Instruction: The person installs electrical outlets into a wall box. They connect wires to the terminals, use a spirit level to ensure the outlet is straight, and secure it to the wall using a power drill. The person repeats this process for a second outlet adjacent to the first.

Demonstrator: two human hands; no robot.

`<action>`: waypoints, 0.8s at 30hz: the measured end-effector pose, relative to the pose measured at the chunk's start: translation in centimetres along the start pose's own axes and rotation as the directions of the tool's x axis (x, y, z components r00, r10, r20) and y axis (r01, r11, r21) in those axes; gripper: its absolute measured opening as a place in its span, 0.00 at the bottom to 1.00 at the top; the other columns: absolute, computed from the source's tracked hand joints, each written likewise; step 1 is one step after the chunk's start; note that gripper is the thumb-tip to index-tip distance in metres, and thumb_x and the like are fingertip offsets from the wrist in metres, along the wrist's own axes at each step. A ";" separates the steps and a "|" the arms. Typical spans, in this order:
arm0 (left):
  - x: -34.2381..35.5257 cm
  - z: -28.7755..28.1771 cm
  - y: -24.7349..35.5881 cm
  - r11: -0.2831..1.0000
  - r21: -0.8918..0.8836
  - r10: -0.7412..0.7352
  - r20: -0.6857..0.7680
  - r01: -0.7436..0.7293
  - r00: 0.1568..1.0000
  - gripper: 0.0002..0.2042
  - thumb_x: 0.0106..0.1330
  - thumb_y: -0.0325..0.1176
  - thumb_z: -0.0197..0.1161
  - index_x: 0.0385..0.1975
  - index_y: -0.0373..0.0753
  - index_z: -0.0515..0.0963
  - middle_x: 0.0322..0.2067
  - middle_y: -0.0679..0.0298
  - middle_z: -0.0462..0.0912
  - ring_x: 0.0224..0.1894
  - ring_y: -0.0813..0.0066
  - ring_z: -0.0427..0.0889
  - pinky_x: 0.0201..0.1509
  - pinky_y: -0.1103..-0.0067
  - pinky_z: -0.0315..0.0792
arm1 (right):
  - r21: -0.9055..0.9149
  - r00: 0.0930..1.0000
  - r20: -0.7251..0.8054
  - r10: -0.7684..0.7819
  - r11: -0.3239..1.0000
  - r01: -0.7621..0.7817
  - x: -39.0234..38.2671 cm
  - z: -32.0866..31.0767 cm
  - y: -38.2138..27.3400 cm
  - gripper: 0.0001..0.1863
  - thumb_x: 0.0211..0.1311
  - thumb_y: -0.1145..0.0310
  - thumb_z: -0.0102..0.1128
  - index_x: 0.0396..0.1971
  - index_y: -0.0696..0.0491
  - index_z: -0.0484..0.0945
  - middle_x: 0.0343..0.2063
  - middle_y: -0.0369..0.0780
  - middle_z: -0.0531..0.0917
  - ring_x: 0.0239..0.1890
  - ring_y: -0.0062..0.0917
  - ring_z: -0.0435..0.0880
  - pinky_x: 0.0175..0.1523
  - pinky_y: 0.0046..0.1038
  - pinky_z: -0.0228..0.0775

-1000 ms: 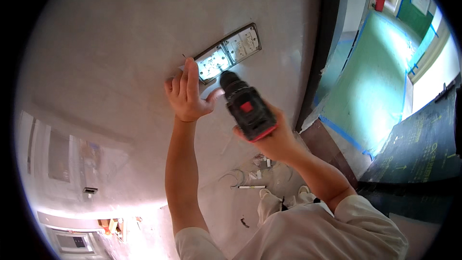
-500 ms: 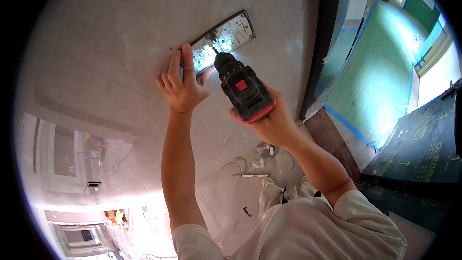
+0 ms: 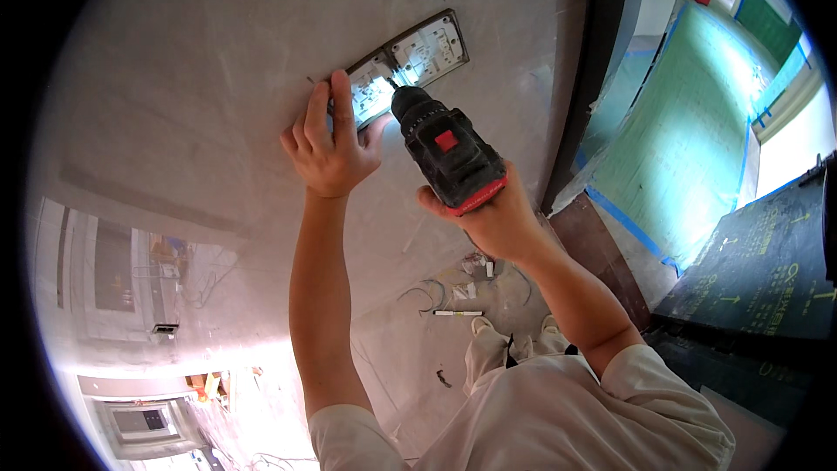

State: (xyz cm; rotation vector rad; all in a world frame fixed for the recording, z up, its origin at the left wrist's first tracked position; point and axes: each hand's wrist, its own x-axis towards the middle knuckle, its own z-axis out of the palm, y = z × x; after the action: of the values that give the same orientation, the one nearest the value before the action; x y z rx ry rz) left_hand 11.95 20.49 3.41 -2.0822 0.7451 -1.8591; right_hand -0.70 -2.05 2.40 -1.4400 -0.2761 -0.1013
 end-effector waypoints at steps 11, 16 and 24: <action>0.2 -0.7 0.0 1.000 -0.028 -0.010 0.043 0.011 0.999 0.43 0.48 0.55 0.80 0.63 0.36 0.81 0.58 0.61 0.77 0.44 0.67 0.75 0.47 0.70 0.67 | -0.076 0.997 -0.058 -0.051 0.996 0.047 0.0 0.4 -0.6 0.18 0.60 0.64 0.78 0.45 0.56 0.81 0.30 0.36 0.84 0.34 0.19 0.78 0.43 0.29 0.75; -0.5 -0.7 -0.8 0.981 -0.193 -0.019 0.007 0.020 1.000 0.42 0.56 0.43 0.75 0.71 0.31 0.68 0.62 0.54 0.78 0.49 0.63 0.79 0.50 0.68 0.68 | -0.078 0.998 0.026 0.053 0.996 -0.051 -0.2 -0.4 -0.4 0.28 0.59 0.70 0.77 0.59 0.56 0.78 0.43 0.39 0.89 0.44 0.21 0.85 0.52 0.27 0.76; -1.0 -0.9 -1.2 0.926 -0.368 -0.097 -0.010 0.086 0.995 0.38 0.63 0.34 0.72 0.71 0.27 0.62 0.59 0.51 0.84 0.47 0.62 0.85 0.48 0.69 0.70 | -0.019 0.991 0.085 -0.105 0.994 0.107 -1.6 2.9 1.5 0.29 0.59 0.75 0.77 0.60 0.58 0.76 0.40 0.35 0.86 0.40 0.15 0.81 0.48 0.24 0.77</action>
State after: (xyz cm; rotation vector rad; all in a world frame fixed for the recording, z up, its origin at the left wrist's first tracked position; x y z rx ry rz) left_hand 11.30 22.10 3.31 -2.3526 1.0948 -1.9216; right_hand -2.25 0.83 0.82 -1.4552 -0.4217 -0.1307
